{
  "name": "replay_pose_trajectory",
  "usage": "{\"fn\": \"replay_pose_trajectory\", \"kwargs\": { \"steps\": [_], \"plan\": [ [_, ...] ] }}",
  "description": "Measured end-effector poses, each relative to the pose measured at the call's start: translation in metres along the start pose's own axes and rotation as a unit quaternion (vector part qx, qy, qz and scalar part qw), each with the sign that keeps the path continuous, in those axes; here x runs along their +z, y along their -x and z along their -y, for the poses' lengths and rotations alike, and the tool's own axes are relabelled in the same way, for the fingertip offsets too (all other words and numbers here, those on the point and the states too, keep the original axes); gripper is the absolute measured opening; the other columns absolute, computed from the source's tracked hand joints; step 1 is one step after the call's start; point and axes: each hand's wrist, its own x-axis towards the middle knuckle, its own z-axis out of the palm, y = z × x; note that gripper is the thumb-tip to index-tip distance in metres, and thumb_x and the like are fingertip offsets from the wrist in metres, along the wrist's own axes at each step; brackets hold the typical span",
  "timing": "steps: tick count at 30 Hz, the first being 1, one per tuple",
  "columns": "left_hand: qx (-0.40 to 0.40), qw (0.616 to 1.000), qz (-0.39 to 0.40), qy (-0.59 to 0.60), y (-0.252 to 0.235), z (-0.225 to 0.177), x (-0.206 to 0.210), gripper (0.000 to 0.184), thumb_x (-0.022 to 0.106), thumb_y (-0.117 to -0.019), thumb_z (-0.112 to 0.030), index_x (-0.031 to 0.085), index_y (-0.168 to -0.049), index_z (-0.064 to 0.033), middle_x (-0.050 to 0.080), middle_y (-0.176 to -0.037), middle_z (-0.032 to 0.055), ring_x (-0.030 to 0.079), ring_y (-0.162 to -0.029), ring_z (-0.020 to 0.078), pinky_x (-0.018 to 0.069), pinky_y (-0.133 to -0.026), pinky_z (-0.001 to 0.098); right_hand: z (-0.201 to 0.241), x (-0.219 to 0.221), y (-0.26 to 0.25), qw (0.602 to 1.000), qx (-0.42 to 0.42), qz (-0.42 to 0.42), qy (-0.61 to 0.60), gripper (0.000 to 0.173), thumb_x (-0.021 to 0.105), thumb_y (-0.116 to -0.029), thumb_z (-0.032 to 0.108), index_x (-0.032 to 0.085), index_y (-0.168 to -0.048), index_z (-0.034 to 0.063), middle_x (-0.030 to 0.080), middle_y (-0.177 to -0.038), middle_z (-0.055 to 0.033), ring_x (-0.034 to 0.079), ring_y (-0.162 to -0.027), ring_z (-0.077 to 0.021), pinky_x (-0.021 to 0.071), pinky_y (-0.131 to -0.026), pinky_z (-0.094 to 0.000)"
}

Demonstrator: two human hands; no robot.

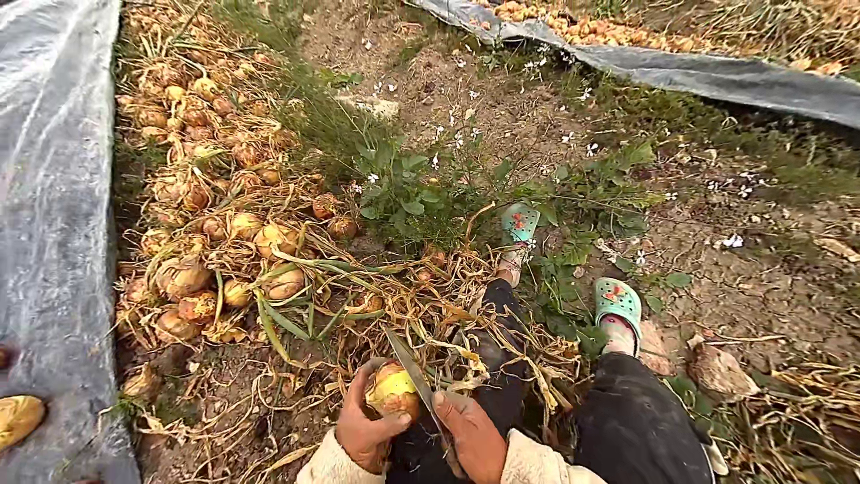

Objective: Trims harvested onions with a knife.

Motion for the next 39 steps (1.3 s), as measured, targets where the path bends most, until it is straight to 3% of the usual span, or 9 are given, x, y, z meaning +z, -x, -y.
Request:
{"fn": "replay_pose_trajectory", "kwargs": {
  "steps": [3,5,10,14,19,23,31,34,39],
  "plan": [
    [-0.014,0.975,-0.217,0.055,-0.015,-0.016,-0.027,0.078,0.068,-0.0821,0.002,0.031,-0.15,-0.0037,0.059,-0.12,0.0228,0.07,-0.093,0.0297,0.0624,-0.073,0.0424,-0.002,0.007,0.003,0.998,-0.001,0.035,0.049,0.036,0.037,-0.1095,0.032,0.057,-0.091,0.0099,0.045,-0.059,0.0058,0.043,-0.045,-0.0046,0.041,-0.046,-0.0232],
    [0.054,0.934,-0.309,0.169,-0.029,-0.055,-0.056,0.039,0.04,-0.1067,-0.02,0.036,-0.144,-0.0114,0.059,-0.121,0.0152,0.069,-0.097,0.0262,0.0615,-0.076,0.039,-0.004,-0.004,-0.001,1.0,-0.004,0.005,0.028,0.037,0.033,-0.1104,0.032,0.056,-0.092,0.0103,0.047,-0.058,0.0057,0.045,-0.044,-0.0047,0.0432,-0.046,-0.0225],
    [0.264,0.931,-0.179,0.179,-0.05,-0.121,-0.111,0.085,0.0,-0.0974,-0.074,0.065,-0.086,-0.0203,0.07,-0.071,-0.0045,0.069,-0.067,0.0095,0.0588,-0.062,0.0271,-0.011,-0.026,-0.002,0.998,0.014,-0.047,-0.037,0.036,0.03,-0.1114,0.029,0.054,-0.094,0.0097,0.049,-0.058,0.0044,0.047,-0.043,-0.0052,0.0456,-0.046,-0.0217],
    [0.099,0.949,-0.24,-0.176,-0.128,-0.085,-0.061,0.015,0.049,-0.1066,-0.005,0.059,-0.098,-0.0013,0.066,-0.073,0.0036,0.066,-0.06,0.01,0.0583,-0.06,0.0258,-0.006,-0.027,-0.001,0.998,0.006,-0.035,-0.046,0.034,0.032,-0.1104,0.029,0.057,-0.099,0.01,0.051,-0.061,0.0049,0.049,-0.046,-0.0043,0.0469,-0.048,-0.0211],
    [-0.125,0.756,-0.147,-0.626,-0.212,-0.03,-0.008,0.041,0.071,-0.0958,-0.035,0.07,-0.124,-0.0039,0.067,-0.127,0.0251,0.061,-0.123,0.0419,0.0432,-0.107,0.0609,-0.003,-0.034,-0.002,0.999,-0.006,-0.044,-0.029,0.032,0.033,-0.1094,0.03,0.057,-0.102,0.0095,0.052,-0.063,0.0056,0.051,-0.049,-0.0045,0.0481,-0.051,-0.0223],
    [-0.181,0.678,-0.132,-0.7,-0.213,-0.003,0.011,0.092,0.08,-0.0848,-0.045,0.038,-0.155,-0.0044,0.036,-0.155,0.0347,0.046,-0.136,0.0522,0.0411,-0.11,0.0617,-0.003,-0.041,-0.007,0.999,-0.01,-0.046,-0.01,0.031,0.035,-0.1085,0.032,0.056,-0.102,0.01,0.052,-0.065,0.0057,0.052,-0.051,-0.0046,0.049,-0.053,-0.0231],
    [0.046,0.897,-0.142,-0.416,-0.124,-0.02,-0.041,0.091,0.091,-0.0644,-0.01,0.044,-0.14,0.0038,0.064,-0.124,0.0256,0.065,-0.111,0.0348,0.0535,-0.097,0.0511,-0.006,-0.045,-0.015,0.989,0.055,0.022,0.134,0.036,0.046,-0.1074,0.037,0.057,-0.115,0.004,0.054,-0.075,-0.0027,0.056,-0.06,-0.0132,0.0519,-0.063,-0.0329],
    [0.166,0.931,-0.059,-0.318,-0.078,-0.037,-0.048,0.09,0.086,-0.0498,-0.036,0.051,-0.124,-0.0004,0.072,-0.105,0.0065,0.073,-0.09,0.0119,0.0621,-0.077,0.0313,-0.003,-0.044,-0.016,0.978,0.063,0.037,0.195,0.045,0.051,-0.1049,0.044,0.057,-0.121,0.0025,0.059,-0.082,-0.0084,0.059,-0.066,-0.0186,0.0529,-0.067,-0.0387],
    [0.165,0.933,0.196,-0.253,-0.036,-0.041,-0.024,0.081,0.089,-0.0641,-0.044,0.058,-0.128,-0.0046,0.069,-0.12,0.0057,0.07,-0.104,0.0131,0.0614,-0.089,0.0336,0.019,-0.035,-0.015,0.979,-0.049,0.026,0.197,0.066,0.061,-0.0938,0.058,0.058,-0.129,0.0019,0.067,-0.1,-0.011,0.065,-0.082,-0.0173,0.0555,-0.077,-0.0392]
  ]
}}
